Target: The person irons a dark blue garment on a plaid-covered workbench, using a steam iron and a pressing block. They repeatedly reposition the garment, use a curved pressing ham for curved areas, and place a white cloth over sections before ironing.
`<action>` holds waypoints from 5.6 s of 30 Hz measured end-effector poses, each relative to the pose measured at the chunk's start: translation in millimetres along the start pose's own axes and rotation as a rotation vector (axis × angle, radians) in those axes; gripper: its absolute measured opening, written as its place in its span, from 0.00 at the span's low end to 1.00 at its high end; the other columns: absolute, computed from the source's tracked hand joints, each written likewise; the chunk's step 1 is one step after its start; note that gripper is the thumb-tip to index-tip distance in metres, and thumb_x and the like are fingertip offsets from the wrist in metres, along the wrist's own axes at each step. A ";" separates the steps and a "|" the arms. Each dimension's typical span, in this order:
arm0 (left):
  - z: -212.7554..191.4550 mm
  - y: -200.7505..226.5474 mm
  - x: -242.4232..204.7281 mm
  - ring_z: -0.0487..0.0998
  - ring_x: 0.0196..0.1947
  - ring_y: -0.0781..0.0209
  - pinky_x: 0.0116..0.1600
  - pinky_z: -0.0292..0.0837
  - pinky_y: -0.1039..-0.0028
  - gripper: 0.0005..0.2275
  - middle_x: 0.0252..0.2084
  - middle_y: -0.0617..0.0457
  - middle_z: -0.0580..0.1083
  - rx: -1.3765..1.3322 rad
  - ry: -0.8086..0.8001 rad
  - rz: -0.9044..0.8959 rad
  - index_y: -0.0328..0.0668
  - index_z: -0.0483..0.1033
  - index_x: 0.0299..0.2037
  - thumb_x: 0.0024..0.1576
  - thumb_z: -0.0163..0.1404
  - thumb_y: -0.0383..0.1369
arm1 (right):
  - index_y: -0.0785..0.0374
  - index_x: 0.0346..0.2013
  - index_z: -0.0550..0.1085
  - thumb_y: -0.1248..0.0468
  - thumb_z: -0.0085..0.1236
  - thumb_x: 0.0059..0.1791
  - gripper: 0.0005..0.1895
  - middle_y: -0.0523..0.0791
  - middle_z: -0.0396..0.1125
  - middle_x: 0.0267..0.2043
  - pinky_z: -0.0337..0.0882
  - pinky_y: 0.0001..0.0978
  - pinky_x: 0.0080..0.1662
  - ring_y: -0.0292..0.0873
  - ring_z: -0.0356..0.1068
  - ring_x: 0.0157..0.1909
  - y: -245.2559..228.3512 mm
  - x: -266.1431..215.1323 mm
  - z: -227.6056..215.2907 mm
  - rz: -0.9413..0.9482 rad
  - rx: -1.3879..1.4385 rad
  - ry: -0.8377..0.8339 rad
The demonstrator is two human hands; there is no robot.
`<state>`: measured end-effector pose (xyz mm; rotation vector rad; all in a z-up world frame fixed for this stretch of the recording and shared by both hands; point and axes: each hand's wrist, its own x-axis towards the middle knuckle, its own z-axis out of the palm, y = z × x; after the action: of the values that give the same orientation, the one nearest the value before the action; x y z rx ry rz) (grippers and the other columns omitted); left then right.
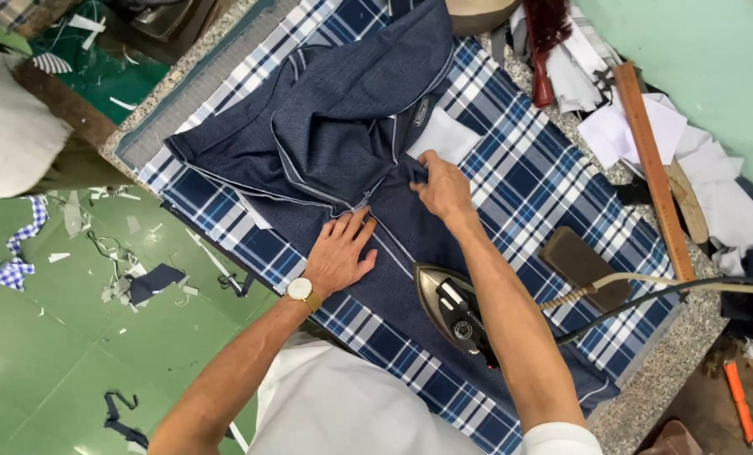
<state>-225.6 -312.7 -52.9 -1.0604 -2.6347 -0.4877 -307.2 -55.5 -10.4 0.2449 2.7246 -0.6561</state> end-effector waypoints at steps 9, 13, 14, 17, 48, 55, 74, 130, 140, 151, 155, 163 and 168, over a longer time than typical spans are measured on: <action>-1.6 2.6 4.0 0.66 0.60 0.51 0.58 0.60 0.62 0.26 0.65 0.44 0.66 0.030 -0.038 -0.009 0.45 0.69 0.65 0.59 0.43 0.49 | 0.64 0.58 0.71 0.45 0.54 0.53 0.28 0.57 0.75 0.43 0.72 0.58 0.48 0.63 0.74 0.47 -18.7 -145.4 -98.1 -0.111 0.016 -0.037; -7.1 4.7 7.0 0.66 0.60 0.51 0.58 0.61 0.61 0.28 0.65 0.44 0.66 0.037 -0.071 0.004 0.44 0.68 0.66 0.58 0.44 0.49 | 0.65 0.60 0.71 0.50 0.56 0.49 0.30 0.59 0.76 0.46 0.75 0.58 0.51 0.63 0.76 0.48 -35.3 -223.5 -118.8 0.021 0.099 -0.320; -9.0 5.9 8.3 0.66 0.59 0.51 0.57 0.60 0.61 0.28 0.66 0.44 0.65 0.053 -0.082 0.003 0.44 0.68 0.66 0.59 0.43 0.50 | 0.65 0.64 0.67 0.48 0.57 0.49 0.33 0.60 0.73 0.52 0.74 0.57 0.54 0.64 0.74 0.53 -36.9 -232.8 -115.5 0.071 0.091 -0.386; -14.6 8.8 10.5 0.67 0.57 0.50 0.55 0.60 0.60 0.28 0.67 0.43 0.65 0.092 -0.106 0.008 0.44 0.67 0.67 0.59 0.43 0.50 | 0.64 0.66 0.65 0.49 0.56 0.50 0.34 0.61 0.70 0.56 0.74 0.56 0.55 0.64 0.72 0.57 -24.7 -244.2 -81.9 0.114 0.136 -0.367; -34.4 5.2 -50.5 0.78 0.44 0.49 0.51 0.73 0.63 0.08 0.44 0.49 0.75 -0.448 0.075 -0.140 0.45 0.81 0.44 0.58 0.51 0.26 | 0.67 0.55 0.73 0.47 0.52 0.51 0.28 0.64 0.74 0.43 0.76 0.57 0.43 0.67 0.76 0.44 -108.4 -109.6 -61.5 -0.113 0.179 -0.086; -28.2 128.5 -32.9 0.77 0.41 0.47 0.47 0.73 0.61 0.06 0.41 0.46 0.76 -0.676 -0.044 0.265 0.41 0.79 0.42 0.58 0.51 0.31 | 0.67 0.55 0.72 0.40 0.49 0.49 0.35 0.64 0.73 0.46 0.73 0.61 0.50 0.69 0.74 0.49 -109.8 -115.3 -79.3 -0.075 0.229 -0.162; 127.4 306.6 178.8 0.54 0.75 0.35 0.78 0.44 0.54 0.46 0.72 0.29 0.59 -0.593 -0.223 0.280 0.29 0.54 0.72 0.46 0.68 0.41 | 0.64 0.53 0.73 0.31 0.45 0.44 0.42 0.61 0.74 0.46 0.75 0.54 0.49 0.64 0.75 0.50 -111.4 -101.6 -80.7 -0.046 0.285 -0.307; -124.0 -15.4 88.1 0.65 0.64 0.41 0.70 0.49 0.51 0.39 0.59 0.43 0.67 -0.709 -0.282 -0.165 0.43 0.68 0.63 0.37 0.69 0.33 | 0.60 0.37 0.78 0.38 0.51 0.48 0.28 0.54 0.76 0.36 0.74 0.47 0.42 0.59 0.77 0.44 -50.7 -215.5 -80.5 0.159 0.276 -0.320; -50.1 24.0 96.5 0.58 0.65 0.50 0.70 0.43 0.55 0.39 0.62 0.50 0.65 -0.070 -0.742 0.341 0.49 0.62 0.70 0.45 0.65 0.37 | 0.58 0.39 0.78 0.40 0.53 0.47 0.25 0.53 0.77 0.35 0.75 0.44 0.43 0.57 0.78 0.43 17.3 -288.6 -86.5 0.414 0.249 -0.316; -47.6 49.3 90.6 0.55 0.70 0.43 0.70 0.46 0.44 0.43 0.67 0.50 0.62 0.207 -0.804 0.283 0.51 0.57 0.72 0.45 0.66 0.34 | 0.58 0.37 0.79 0.39 0.54 0.47 0.26 0.52 0.77 0.34 0.76 0.46 0.43 0.57 0.78 0.43 27.8 -282.2 -76.7 0.322 0.269 -0.244; -51.8 52.8 90.9 0.55 0.72 0.39 0.71 0.44 0.43 0.42 0.68 0.45 0.62 0.151 -0.812 0.268 0.47 0.57 0.73 0.46 0.65 0.31 | 0.59 0.39 0.79 0.38 0.54 0.46 0.28 0.53 0.76 0.36 0.76 0.50 0.45 0.59 0.77 0.45 37.2 -280.1 -62.2 0.207 0.313 -0.180; -45.1 59.8 85.1 0.45 0.76 0.38 0.75 0.34 0.42 0.43 0.73 0.43 0.56 0.123 -0.859 0.149 0.47 0.51 0.76 0.49 0.61 0.30 | 0.62 0.35 0.78 0.36 0.52 0.46 0.30 0.52 0.75 0.31 0.76 0.45 0.40 0.56 0.78 0.38 54.6 -296.4 -59.2 0.123 0.360 -0.097; -43.7 59.8 80.4 0.46 0.77 0.39 0.76 0.34 0.42 0.42 0.73 0.43 0.57 0.112 -0.824 0.108 0.49 0.53 0.76 0.49 0.61 0.29 | 0.57 0.26 0.76 0.35 0.51 0.46 0.28 0.44 0.72 0.21 0.75 0.36 0.30 0.46 0.76 0.26 70.8 -288.8 -27.7 0.077 0.426 -0.024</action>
<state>-234.7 -239.9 28.1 -1.6143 -3.1862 0.1795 -28.7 -5.9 85.4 0.4348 2.5096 -1.2027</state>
